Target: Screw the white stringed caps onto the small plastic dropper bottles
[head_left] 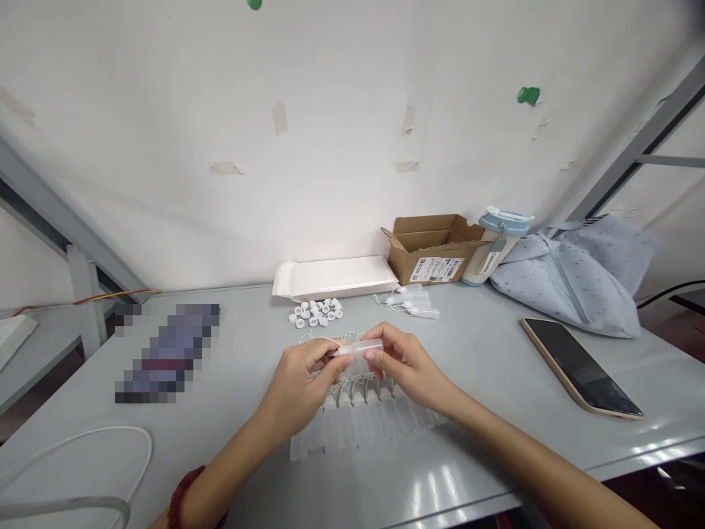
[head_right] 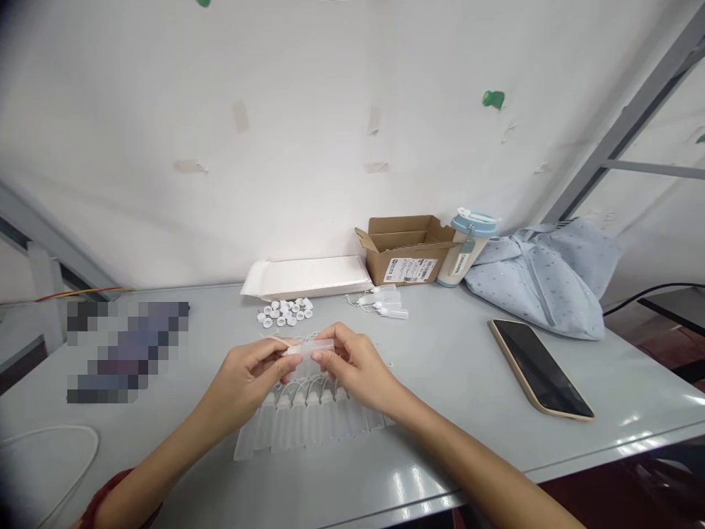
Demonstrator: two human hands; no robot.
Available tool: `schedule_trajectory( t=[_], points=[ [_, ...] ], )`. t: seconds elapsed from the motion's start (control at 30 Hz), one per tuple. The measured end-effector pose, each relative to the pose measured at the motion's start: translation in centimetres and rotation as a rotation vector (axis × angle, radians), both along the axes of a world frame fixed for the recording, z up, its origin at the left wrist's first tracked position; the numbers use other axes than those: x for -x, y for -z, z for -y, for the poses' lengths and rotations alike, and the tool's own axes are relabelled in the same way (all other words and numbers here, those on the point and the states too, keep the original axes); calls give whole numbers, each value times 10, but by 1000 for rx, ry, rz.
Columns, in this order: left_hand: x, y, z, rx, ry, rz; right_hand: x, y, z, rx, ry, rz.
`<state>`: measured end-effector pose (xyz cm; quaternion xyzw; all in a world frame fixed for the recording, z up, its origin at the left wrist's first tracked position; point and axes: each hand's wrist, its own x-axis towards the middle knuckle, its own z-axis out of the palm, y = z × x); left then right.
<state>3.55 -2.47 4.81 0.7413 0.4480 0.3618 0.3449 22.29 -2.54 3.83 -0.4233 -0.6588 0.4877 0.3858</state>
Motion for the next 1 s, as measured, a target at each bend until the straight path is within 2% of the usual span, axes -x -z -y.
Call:
schedule_trajectory(
  t=[0.07, 0.13, 0.2, 0.3, 0.4, 0.47, 0.63, 0.7, 0.77, 0.9, 1.0],
  points=[
    [0, 4, 2, -178, -24, -23, 0, 1, 0, 10, -14, -34],
    [0, 5, 3, -248, -36, -20, 0, 2, 0, 30, -8, -47],
    [0, 4, 4, -156, -29, -16, 1, 2, 1, 38, 0, -53],
    [-1, -1, 4, 82, -10, -36, 0, 2, 2, -2, 18, -43],
    [-2, -3, 5, 127, 8, -59, 0, 0, 2, -51, 25, -12],
    [-3, 0, 7, 42, 16, -90, 0, 0, 2, -64, 23, 22],
    [-2, 11, 7, -352, 33, -145, -1, 2, 0, -33, 62, 92],
    [-1, 12, 5, -447, 51, -150, -1, 3, 0, 0, 61, 80],
    [1, 10, 4, -406, 86, -173, -1, 1, 1, 20, 51, 67],
    [2, 3, 5, -100, 167, -174, -1, -2, 2, -1, -6, 71],
    [1, -1, 5, 98, 139, -106, -2, -3, 1, -109, -12, 148]
  ],
)
